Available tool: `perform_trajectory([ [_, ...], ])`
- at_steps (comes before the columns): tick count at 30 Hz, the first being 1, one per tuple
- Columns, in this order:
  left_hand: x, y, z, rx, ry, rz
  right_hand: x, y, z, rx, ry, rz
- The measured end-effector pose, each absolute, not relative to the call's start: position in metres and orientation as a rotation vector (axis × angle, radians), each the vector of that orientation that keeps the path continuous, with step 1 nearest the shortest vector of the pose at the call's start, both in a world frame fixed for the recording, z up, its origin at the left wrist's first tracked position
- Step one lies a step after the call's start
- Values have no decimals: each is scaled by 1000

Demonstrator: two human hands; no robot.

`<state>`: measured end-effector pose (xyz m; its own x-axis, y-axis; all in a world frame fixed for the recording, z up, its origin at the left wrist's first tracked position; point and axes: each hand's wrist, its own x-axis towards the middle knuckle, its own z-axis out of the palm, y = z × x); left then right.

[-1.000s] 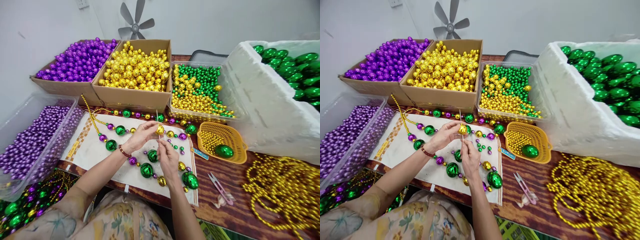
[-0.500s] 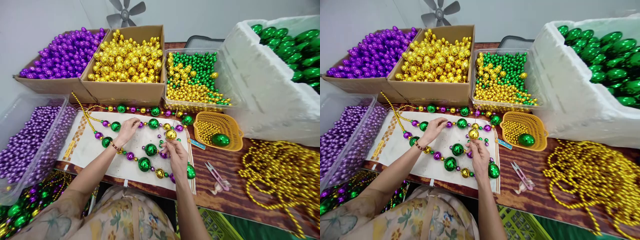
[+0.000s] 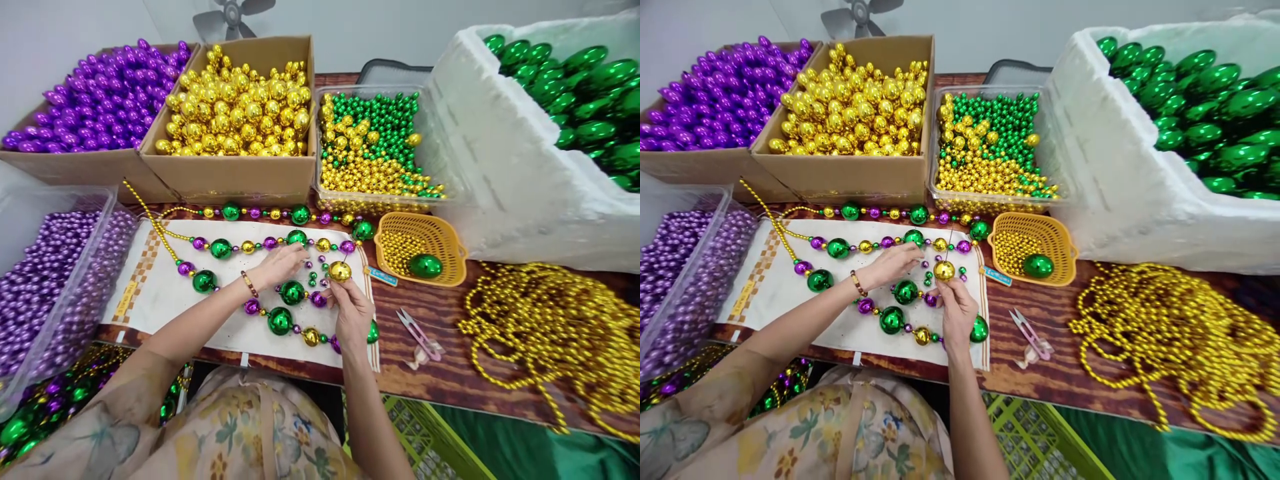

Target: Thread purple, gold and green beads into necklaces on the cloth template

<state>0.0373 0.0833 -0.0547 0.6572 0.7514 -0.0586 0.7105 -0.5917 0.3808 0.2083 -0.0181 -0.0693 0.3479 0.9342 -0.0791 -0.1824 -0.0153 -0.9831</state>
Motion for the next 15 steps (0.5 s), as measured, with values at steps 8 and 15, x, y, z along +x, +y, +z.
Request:
perform_trajectory([
  [8,56,87,-62,2563,917,74,210,-23,-75,-1263,-750,986],
  [15,59,89,-65,2540,875,39,209,-24,-79,-1261,-819,984],
])
